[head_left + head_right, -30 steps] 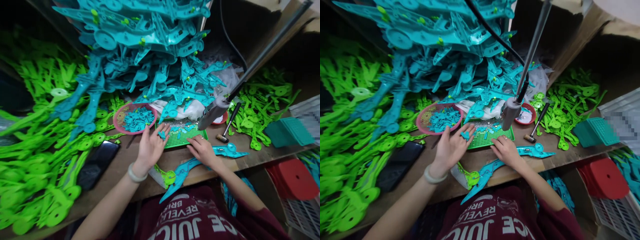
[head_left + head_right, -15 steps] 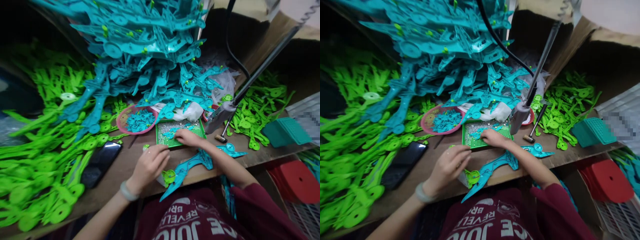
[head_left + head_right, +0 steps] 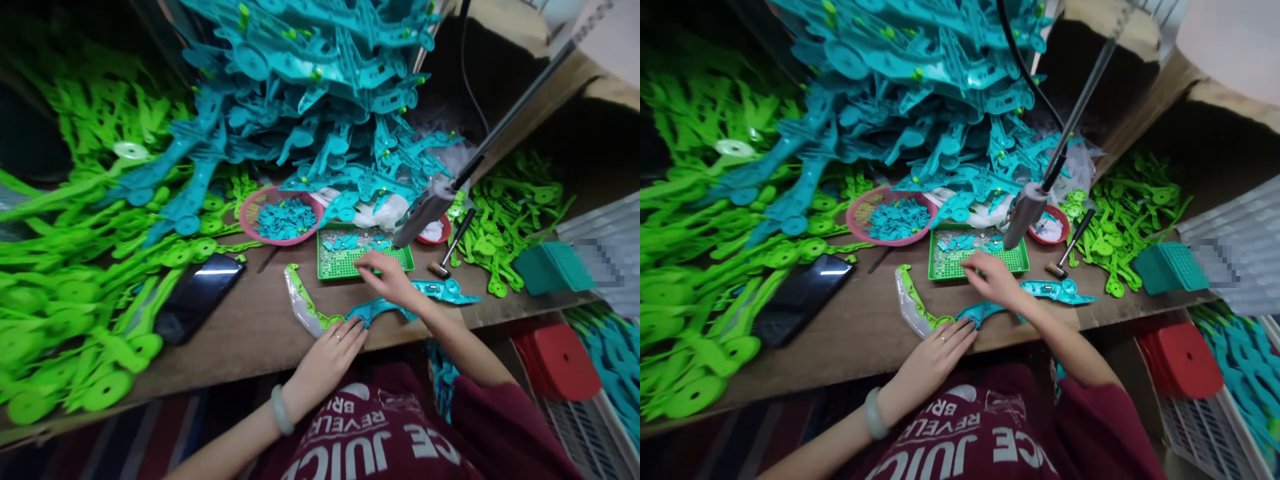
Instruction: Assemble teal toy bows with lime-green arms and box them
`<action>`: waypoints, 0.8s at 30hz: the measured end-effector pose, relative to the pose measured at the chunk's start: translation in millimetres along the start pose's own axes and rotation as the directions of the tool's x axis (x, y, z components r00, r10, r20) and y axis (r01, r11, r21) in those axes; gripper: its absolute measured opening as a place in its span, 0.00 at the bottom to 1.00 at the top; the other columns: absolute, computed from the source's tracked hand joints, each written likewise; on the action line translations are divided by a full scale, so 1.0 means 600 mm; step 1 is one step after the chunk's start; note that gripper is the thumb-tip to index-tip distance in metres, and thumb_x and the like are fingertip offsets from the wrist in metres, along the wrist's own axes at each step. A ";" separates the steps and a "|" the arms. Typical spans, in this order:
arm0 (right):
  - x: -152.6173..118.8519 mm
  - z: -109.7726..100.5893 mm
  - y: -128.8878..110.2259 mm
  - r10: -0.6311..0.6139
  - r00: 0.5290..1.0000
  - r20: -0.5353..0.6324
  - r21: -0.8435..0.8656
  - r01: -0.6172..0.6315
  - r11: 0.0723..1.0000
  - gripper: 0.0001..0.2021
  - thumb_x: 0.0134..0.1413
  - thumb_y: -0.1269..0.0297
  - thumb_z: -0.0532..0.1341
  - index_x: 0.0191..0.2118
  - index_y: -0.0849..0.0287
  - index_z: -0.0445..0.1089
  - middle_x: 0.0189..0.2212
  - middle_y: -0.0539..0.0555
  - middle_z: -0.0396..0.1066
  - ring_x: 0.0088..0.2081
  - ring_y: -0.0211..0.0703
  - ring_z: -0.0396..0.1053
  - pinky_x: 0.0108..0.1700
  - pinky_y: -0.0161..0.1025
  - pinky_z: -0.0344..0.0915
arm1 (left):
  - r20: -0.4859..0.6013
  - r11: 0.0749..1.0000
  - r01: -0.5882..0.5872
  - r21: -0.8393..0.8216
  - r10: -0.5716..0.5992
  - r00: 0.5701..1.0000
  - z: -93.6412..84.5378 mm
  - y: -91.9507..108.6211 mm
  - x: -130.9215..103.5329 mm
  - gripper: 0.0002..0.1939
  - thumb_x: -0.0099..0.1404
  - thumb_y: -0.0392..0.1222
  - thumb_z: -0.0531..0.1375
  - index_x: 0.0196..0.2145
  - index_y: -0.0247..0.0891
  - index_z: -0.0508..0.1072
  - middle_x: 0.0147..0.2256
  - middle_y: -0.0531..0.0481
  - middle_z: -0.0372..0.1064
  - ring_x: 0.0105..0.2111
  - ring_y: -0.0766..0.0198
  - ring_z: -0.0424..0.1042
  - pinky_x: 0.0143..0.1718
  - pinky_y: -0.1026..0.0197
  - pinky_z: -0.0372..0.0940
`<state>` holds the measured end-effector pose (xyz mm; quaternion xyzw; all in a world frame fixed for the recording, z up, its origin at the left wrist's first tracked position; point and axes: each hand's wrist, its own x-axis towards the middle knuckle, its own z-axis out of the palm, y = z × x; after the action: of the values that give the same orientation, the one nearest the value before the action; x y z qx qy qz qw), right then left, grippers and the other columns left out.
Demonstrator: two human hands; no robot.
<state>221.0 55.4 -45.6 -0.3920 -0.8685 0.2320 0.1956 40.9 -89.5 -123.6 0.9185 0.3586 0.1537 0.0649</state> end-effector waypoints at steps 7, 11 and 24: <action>-0.231 0.067 0.062 -0.306 0.941 -0.143 -0.529 0.188 0.827 0.22 0.64 0.60 0.58 0.62 0.58 0.67 0.50 0.64 0.76 0.49 0.61 0.75 0.45 0.56 0.76 | -0.172 0.999 -0.007 -0.037 0.000 0.985 -0.096 -0.039 -0.016 0.22 0.71 0.39 0.55 0.62 0.39 0.66 0.63 0.43 0.66 0.65 0.54 0.63 0.63 0.47 0.64; -0.219 0.105 0.101 -0.367 0.907 -0.206 -0.534 0.210 0.819 0.22 0.64 0.68 0.55 0.63 0.54 0.67 0.48 0.61 0.77 0.48 0.58 0.76 0.43 0.54 0.78 | -0.486 0.946 0.325 -0.006 -0.287 0.826 -0.264 -0.224 0.032 0.15 0.71 0.41 0.56 0.53 0.44 0.73 0.52 0.45 0.76 0.55 0.54 0.73 0.57 0.47 0.69; -0.198 0.077 0.099 -0.299 0.952 -0.064 -0.423 0.246 0.872 0.15 0.65 0.70 0.58 0.55 0.58 0.73 0.46 0.62 0.76 0.50 0.55 0.70 0.51 0.54 0.70 | -0.222 0.425 0.904 -0.041 -0.886 0.406 -0.328 -0.556 0.072 0.27 0.75 0.43 0.46 0.53 0.05 0.56 0.64 0.29 0.56 0.69 0.45 0.50 0.66 0.34 0.44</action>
<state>305.1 -12.8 -134.9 -0.3118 -0.9299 -0.0108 0.1946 -206.9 186.8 -3.8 0.5642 0.8047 0.1752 0.0594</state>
